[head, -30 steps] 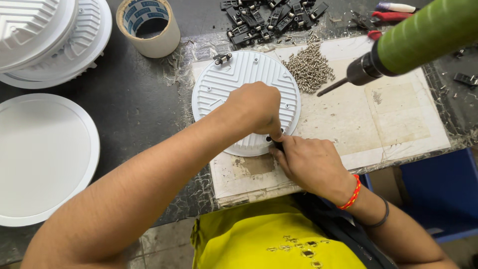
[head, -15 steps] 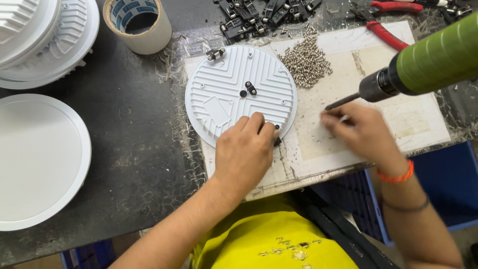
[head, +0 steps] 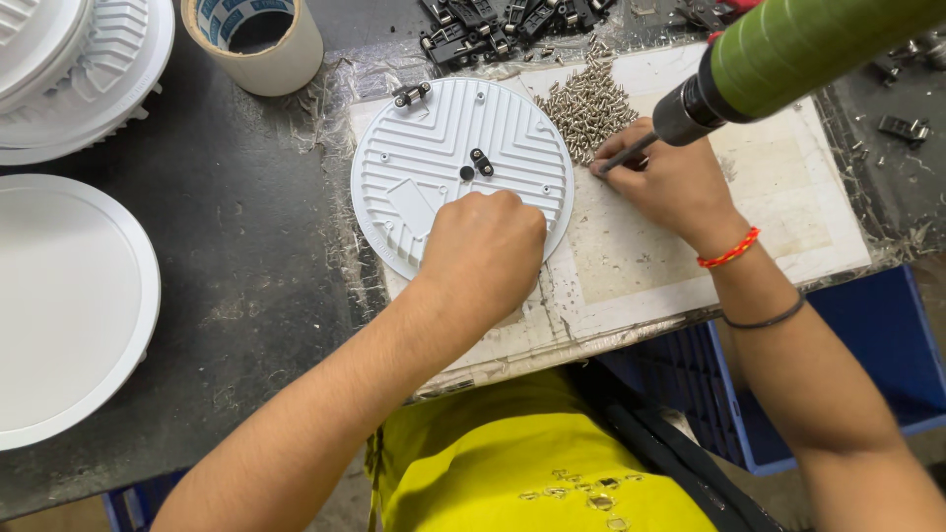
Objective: The person attaches black mounting brackets to the back of round white LED light fixture housings, picking brackets and screws from the workbench and driving the screws with a green electric screwdriver. They rotate the housing to reach each bracket, then place the finished fixture onto a stack of completed units.
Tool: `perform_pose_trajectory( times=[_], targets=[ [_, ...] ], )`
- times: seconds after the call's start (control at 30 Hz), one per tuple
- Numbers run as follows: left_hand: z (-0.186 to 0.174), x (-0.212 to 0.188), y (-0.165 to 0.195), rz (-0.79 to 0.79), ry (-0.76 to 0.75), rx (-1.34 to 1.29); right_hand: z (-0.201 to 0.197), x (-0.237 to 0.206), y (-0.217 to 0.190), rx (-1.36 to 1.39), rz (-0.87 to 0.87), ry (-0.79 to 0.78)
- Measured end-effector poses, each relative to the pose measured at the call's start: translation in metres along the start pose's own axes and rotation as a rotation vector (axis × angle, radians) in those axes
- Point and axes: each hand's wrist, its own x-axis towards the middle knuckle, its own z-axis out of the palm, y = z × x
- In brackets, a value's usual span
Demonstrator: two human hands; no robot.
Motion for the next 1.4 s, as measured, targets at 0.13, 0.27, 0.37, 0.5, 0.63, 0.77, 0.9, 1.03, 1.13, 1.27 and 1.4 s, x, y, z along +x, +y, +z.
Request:
perform_pose_trajectory(
  times=[0.13,0.27,0.37,0.5,0.63,0.77,0.9,1.03,1.13,1.27,1.4],
  targets=[
    [-0.002,0.006,-0.001,-0.054,-0.034,-0.021,-0.008,0.0,0.001,-0.054,-0.131,-0.037],
    [-0.003,-0.006,0.004,-0.101,0.038,-0.044,-0.009,0.006,0.003,-0.147,-0.162,-0.069],
    [-0.003,-0.017,0.009,-0.101,0.083,-0.065,-0.01,0.006,-0.006,-0.118,-0.155,-0.075],
    [-0.004,-0.018,0.007,-0.101,0.081,-0.107,-0.014,-0.023,-0.037,0.197,-0.264,-0.081],
    [-0.002,-0.01,0.001,-0.042,0.034,-0.07,-0.006,-0.045,-0.067,0.134,-0.372,-0.06],
    [0.002,-0.007,0.0,-0.044,0.035,-0.083,-0.005,-0.03,-0.076,0.057,-0.382,-0.144],
    [0.004,-0.01,0.002,-0.076,0.036,-0.098,-0.011,-0.022,-0.082,0.024,-0.4,-0.235],
    [0.005,-0.01,0.003,-0.086,0.044,-0.13,-0.014,-0.016,-0.09,0.011,-0.403,-0.225],
    [0.006,-0.011,0.001,-0.082,0.049,-0.129,-0.015,-0.014,-0.095,-0.012,-0.399,-0.266],
    [0.007,-0.011,-0.002,-0.087,0.059,-0.136,-0.013,-0.011,-0.095,-0.122,-0.308,-0.304],
    [0.005,-0.022,-0.002,-0.133,0.13,-0.245,-0.005,-0.011,-0.092,0.073,-0.151,-0.226]
  ],
)
